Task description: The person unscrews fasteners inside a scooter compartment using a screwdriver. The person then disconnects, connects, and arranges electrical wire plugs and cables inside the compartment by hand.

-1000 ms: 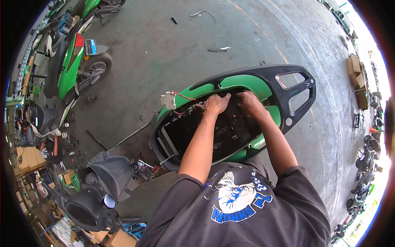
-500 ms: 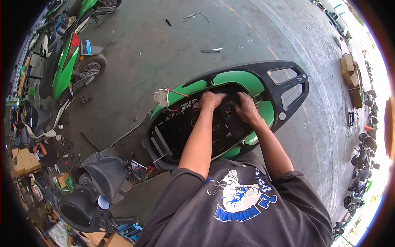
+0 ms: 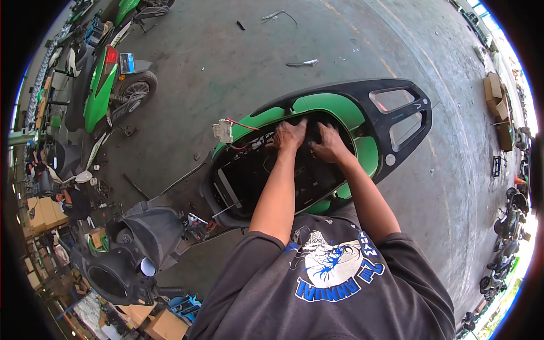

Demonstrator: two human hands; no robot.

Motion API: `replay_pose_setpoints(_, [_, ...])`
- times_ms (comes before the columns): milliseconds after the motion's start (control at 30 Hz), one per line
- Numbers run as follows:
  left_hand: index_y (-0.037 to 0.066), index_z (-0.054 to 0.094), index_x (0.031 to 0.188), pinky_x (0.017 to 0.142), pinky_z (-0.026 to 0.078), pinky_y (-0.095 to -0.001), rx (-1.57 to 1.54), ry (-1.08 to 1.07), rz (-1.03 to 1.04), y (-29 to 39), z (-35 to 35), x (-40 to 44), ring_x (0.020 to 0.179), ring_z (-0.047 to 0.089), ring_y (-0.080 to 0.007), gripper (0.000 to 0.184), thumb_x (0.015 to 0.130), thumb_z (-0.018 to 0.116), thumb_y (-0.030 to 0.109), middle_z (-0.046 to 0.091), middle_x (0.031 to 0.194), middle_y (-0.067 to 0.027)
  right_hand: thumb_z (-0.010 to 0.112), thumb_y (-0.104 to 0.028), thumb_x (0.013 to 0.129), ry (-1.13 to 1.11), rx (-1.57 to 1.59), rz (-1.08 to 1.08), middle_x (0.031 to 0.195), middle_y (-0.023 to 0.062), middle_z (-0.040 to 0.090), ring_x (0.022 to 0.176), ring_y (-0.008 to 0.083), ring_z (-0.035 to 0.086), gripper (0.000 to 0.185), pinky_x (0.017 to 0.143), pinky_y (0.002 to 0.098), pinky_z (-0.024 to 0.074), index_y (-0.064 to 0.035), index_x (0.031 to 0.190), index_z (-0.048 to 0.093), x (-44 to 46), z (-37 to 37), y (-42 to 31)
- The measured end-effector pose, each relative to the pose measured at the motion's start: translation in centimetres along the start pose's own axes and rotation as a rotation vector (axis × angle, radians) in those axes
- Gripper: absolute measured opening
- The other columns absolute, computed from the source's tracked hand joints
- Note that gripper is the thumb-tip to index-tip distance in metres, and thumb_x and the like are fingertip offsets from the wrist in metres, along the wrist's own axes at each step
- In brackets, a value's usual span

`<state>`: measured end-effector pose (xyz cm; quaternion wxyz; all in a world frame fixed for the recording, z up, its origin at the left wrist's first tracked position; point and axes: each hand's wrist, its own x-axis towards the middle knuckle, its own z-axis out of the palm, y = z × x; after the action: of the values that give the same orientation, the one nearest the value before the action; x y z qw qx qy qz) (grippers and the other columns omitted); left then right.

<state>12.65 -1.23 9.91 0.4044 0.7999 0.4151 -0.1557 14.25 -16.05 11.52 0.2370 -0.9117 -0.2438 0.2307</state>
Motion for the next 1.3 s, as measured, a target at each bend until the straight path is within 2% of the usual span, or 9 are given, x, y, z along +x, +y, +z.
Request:
replay_pose_setpoints(167, [-0.007, 0.052, 0.133, 0.113, 0.030, -0.0508, -0.030, -0.066, 0.148, -2.7, 0.2, 1.8, 0.132, 0.045, -0.0401, 0.087, 0.081, 0.056, 0.064, 0.049, 0.139, -0.0277, 0.067, -0.025, 0.076, -0.122, -0.016, -0.014, 0.102, 0.0298, 0.063, 0.105, 0.0441, 0.057, 0.048, 0.090, 0.0480, 0.0477, 0.0087, 0.108, 0.056, 3.5, -0.3, 1.3])
replay_pose_setpoints(200, [-0.009, 0.052, 0.131, 0.112, 0.031, -0.0469, 0.006, -0.050, 0.142, -2.7, 0.1, 1.7, 0.132, 0.044, -0.0397, 0.090, 0.082, 0.053, 0.066, 0.048, 0.139, -0.0299, 0.070, -0.024, 0.075, 0.087, 0.048, -0.047, 0.090, 0.0281, 0.063, 0.090, 0.0445, 0.061, 0.040, 0.078, 0.0464, 0.0505, 0.0091, 0.094, 0.058, 3.3, 0.4, 1.2])
replay_pose_setpoints(400, [-0.009, 0.049, 0.135, 0.114, 0.029, -0.0455, 0.111, -0.155, 0.097, -0.6, -2.0, 0.4, 0.135, 0.041, -0.0370, 0.095, 0.083, 0.048, 0.071, 0.045, 0.143, -0.0281, 0.068, -0.031, 0.078, 0.043, 0.044, -0.074, 0.101, 0.0290, 0.063, 0.101, 0.0440, 0.059, 0.046, 0.089, 0.0488, 0.0482, 0.0077, 0.101, 0.058, 3.0, 0.2, 1.2])
replay_pose_setpoints(500, [-0.006, 0.049, 0.136, 0.114, 0.023, -0.0566, 0.198, -0.123, 0.051, -0.2, -2.1, -0.3, 0.136, 0.041, -0.0383, 0.098, 0.082, 0.046, 0.076, 0.044, 0.144, -0.0263, 0.065, -0.036, 0.081, -0.134, -0.091, 0.020, 0.106, 0.0278, 0.064, 0.104, 0.0428, 0.060, 0.050, 0.092, 0.0479, 0.0477, 0.0078, 0.105, 0.059, 3.7, -0.1, 0.4])
replay_pose_setpoints(567, [0.000, 0.050, 0.138, 0.109, 0.005, -0.0744, 0.294, -0.169, 0.041, -0.5, -2.3, -0.2, 0.139, 0.034, -0.0430, 0.103, 0.077, 0.045, 0.083, 0.040, 0.150, -0.0198, 0.063, -0.039, 0.082, -0.161, -0.140, 0.031, 0.110, 0.0274, 0.063, 0.106, 0.0417, 0.060, 0.053, 0.094, 0.0472, 0.0476, 0.0077, 0.106, 0.060, 3.9, -0.6, -0.5])
replay_pose_setpoints(733, [0.000, 0.053, 0.136, 0.110, 0.003, -0.0717, 0.388, -0.132, 0.094, -1.5, -2.8, -0.8, 0.141, 0.027, -0.0466, 0.101, 0.081, 0.037, 0.083, 0.038, 0.152, -0.0163, 0.055, -0.050, 0.085, -0.296, -0.288, 0.025, 0.122, 0.0282, 0.060, 0.116, 0.0391, 0.058, 0.065, 0.099, 0.0446, 0.0462, 0.0078, 0.113, 0.062, 5.1, -0.9, -1.0])
replay_pose_setpoints(933, [-0.004, 0.053, 0.133, 0.108, 0.012, -0.0735, 0.412, -0.120, 0.278, -3.2, -3.5, -1.0, 0.138, 0.032, -0.0465, 0.103, 0.080, 0.039, 0.084, 0.042, 0.147, -0.0217, 0.054, -0.036, 0.093, -0.226, -0.376, -0.504, 0.082, 0.0236, 0.064, 0.083, 0.0399, 0.064, 0.042, 0.077, 0.0476, 0.0511, 0.0040, 0.085, 0.065, 6.0, -0.1, 2.7])
replay_pose_setpoints(1033, [-0.004, 0.051, 0.136, 0.108, 0.012, -0.0737, 0.380, -0.090, 0.383, -4.8, -3.4, -0.9, 0.138, 0.032, -0.0464, 0.107, 0.076, 0.045, 0.085, 0.042, 0.147, -0.0226, 0.052, -0.044, 0.095, -0.313, -0.388, -0.391, 0.102, 0.0290, 0.065, 0.100, 0.0414, 0.062, 0.054, 0.088, 0.0475, 0.0488, 0.0082, 0.096, 0.064, 6.4, -0.2, 2.2])
replay_pose_setpoints(1300, [0.005, 0.068, 0.118, 0.104, 0.016, -0.0737, 0.632, -0.008, 0.429, -5.3, -4.1, -1.0, 0.138, 0.030, -0.0363, 0.087, 0.083, 0.040, 0.079, 0.060, 0.131, -0.0123, 0.036, -0.063, 0.097, -0.259, -0.071, -0.094, 0.084, 0.0274, 0.064, 0.085, 0.0401, 0.062, 0.079, 0.082, 0.0461, 0.0468, 0.0089, 0.083, 0.064, 6.8, -1.1, 0.1])
